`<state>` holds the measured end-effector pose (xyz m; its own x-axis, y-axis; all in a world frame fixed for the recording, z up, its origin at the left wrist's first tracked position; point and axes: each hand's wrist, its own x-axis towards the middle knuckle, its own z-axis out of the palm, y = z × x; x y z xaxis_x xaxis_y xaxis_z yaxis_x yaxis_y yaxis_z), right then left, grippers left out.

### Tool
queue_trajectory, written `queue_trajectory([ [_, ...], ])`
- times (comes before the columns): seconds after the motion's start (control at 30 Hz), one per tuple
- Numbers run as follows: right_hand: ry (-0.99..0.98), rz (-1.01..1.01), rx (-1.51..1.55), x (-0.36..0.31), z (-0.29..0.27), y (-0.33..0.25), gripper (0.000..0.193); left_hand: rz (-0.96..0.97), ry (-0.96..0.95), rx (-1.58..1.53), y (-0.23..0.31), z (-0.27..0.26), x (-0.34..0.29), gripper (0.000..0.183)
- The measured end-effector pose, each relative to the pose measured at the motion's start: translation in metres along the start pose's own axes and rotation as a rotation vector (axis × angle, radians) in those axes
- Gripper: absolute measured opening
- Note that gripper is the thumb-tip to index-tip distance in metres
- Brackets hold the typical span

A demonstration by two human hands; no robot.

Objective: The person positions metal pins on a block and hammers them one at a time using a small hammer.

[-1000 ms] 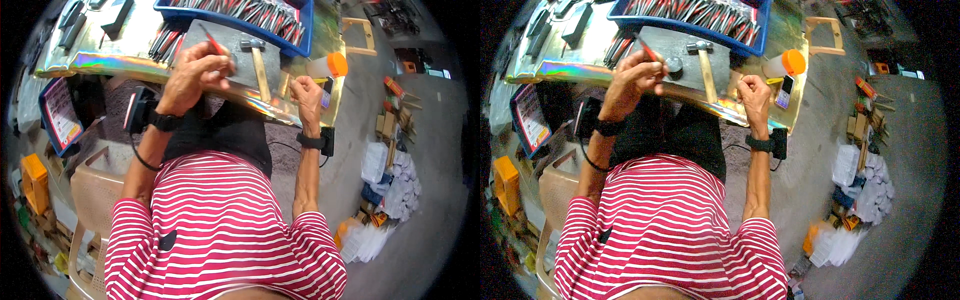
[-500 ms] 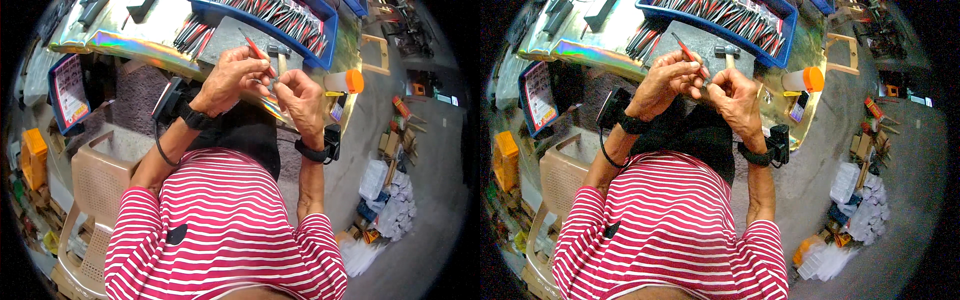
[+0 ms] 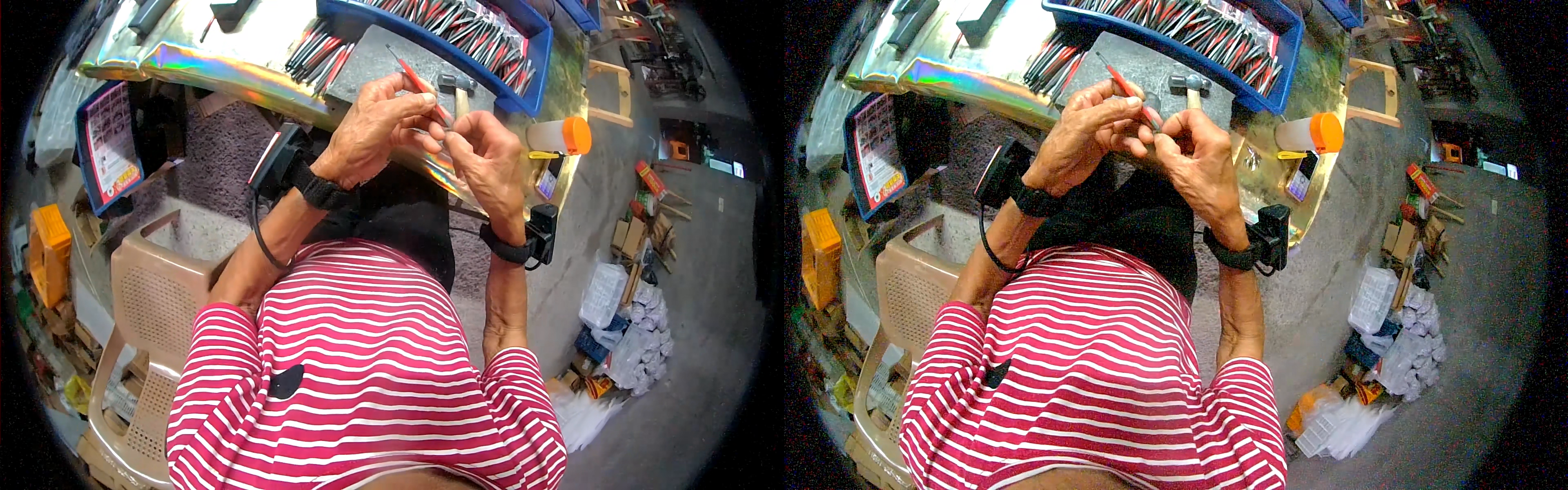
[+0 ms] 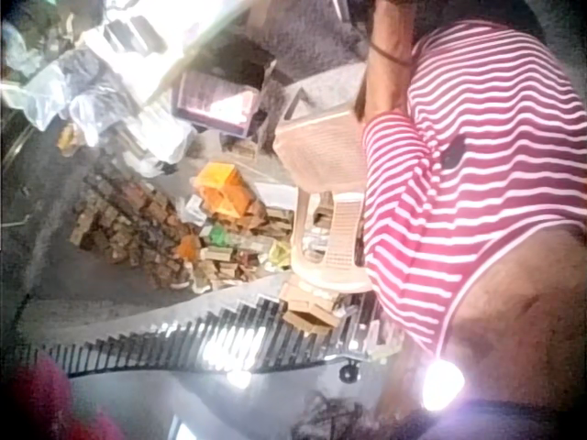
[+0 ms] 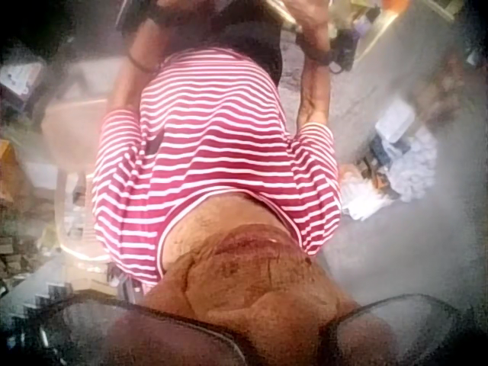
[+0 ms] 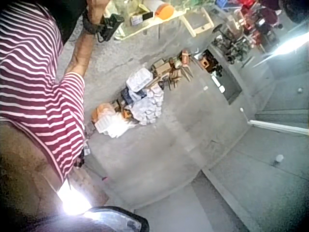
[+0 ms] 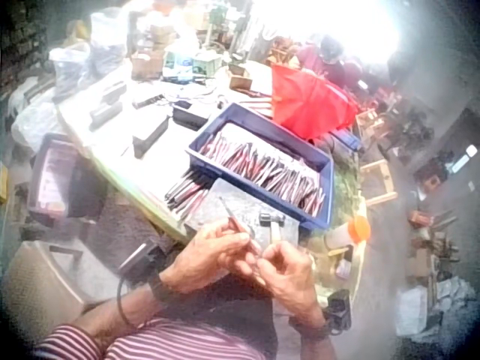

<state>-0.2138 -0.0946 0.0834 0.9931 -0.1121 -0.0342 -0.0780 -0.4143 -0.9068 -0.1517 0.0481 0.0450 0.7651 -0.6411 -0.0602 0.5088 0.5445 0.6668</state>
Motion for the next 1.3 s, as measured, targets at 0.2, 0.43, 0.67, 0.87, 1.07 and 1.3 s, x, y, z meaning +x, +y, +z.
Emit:
queue_trajectory([
  [0.2, -0.006, -0.009, -0.023, 0.000, 0.001, -0.001, 0.006, 0.007, 0.022, 0.013, 0.000, 0.000, -0.002, 0.019],
  [0.43, -0.014, -0.018, -0.058, 0.001, 0.003, 0.001, 0.006, 0.023, 0.022, 0.057, -0.001, -0.002, -0.003, 0.020],
  [0.67, -0.006, -0.037, -0.143, 0.002, 0.005, 0.005, 0.009, 0.064, 0.037, 0.179, -0.002, -0.002, -0.004, 0.022],
  [0.87, -0.024, -0.094, -0.285, 0.002, 0.007, 0.009, 0.009, 0.136, 0.038, 0.402, -0.005, -0.003, -0.004, 0.019],
  [1.07, -0.023, -0.098, -0.329, 0.001, 0.008, 0.008, 0.010, 0.124, 0.070, 0.571, -0.007, -0.003, -0.004, 0.018],
  [1.3, -0.078, 0.095, 0.063, -0.004, 0.006, 0.002, 0.010, 0.026, 0.023, 0.172, -0.007, -0.015, -0.006, 0.020],
])
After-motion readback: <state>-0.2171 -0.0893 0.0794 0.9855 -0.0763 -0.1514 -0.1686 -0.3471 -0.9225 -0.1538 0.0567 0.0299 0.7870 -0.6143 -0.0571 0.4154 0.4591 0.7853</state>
